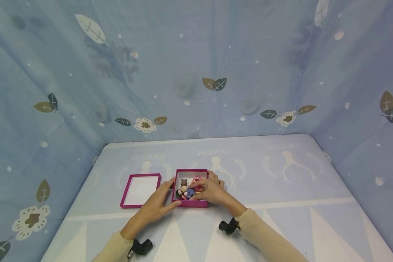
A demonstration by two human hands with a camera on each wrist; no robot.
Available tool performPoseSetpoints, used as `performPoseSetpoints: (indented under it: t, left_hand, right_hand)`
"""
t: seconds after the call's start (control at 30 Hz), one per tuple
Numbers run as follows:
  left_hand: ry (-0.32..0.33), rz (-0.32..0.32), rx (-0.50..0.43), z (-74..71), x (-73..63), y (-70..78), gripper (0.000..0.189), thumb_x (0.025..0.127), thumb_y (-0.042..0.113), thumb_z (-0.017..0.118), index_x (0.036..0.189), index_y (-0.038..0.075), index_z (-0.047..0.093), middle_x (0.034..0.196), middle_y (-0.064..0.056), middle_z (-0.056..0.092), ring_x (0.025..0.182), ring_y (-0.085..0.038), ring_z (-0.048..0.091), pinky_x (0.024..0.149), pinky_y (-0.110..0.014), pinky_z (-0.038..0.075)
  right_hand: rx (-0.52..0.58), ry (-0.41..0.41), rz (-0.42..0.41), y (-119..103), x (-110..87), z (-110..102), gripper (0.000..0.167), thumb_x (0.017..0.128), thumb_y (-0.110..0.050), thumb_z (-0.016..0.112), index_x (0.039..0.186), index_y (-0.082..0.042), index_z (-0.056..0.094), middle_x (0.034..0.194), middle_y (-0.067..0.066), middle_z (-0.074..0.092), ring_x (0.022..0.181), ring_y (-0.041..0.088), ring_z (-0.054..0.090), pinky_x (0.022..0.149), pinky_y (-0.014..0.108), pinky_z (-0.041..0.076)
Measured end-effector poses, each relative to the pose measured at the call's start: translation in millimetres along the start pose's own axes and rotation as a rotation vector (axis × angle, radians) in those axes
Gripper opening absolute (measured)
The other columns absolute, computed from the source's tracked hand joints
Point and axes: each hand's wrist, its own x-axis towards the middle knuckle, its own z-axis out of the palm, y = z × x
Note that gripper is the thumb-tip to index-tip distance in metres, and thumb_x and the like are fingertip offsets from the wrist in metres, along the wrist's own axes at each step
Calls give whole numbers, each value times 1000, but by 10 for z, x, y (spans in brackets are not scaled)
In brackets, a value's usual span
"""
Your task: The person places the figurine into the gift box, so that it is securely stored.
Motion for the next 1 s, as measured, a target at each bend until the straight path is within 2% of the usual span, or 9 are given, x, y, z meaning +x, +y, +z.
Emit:
performPoseSetpoints:
  t: [0.17,0.43,0.63,1.0]
  left_hand:
    - [2,0,7,0,4,-3,89,88,60,61,156,14,26,136,-7,55,128,-21,52,107,-45,45]
    - [-12,1,12,2,5,-11,89,89,58,62,156,12,25,137,-8,54,129,-20,50,109,-43,43]
    - [-11,7,9,5,7,-10,89,89,58,62,156,11,26,137,-8,54,129,-21,50,109,-44,43]
    - [-7,9,10,10,7,-21,90,88,57,64,155,10,26,135,-7,55,128,-19,51,109,-42,43]
  right_hand:
    - [28,-28,-11,17,0,-19,33,67,-29,90,98,-35,78,157,32,15,146,49,8,106,71,8]
    - [-24,-106,-61,31,12,-116,36,69,-26,87,103,-30,77,155,35,19,145,50,11,105,69,11]
    - [-22,-128,-71,49,21,-134,36,70,-27,87,105,-30,77,154,34,22,146,49,10,105,71,11]
    - [-24,-140,-74,30,36,-157,41,68,-10,85,103,-28,76,152,36,24,144,52,14,103,72,14]
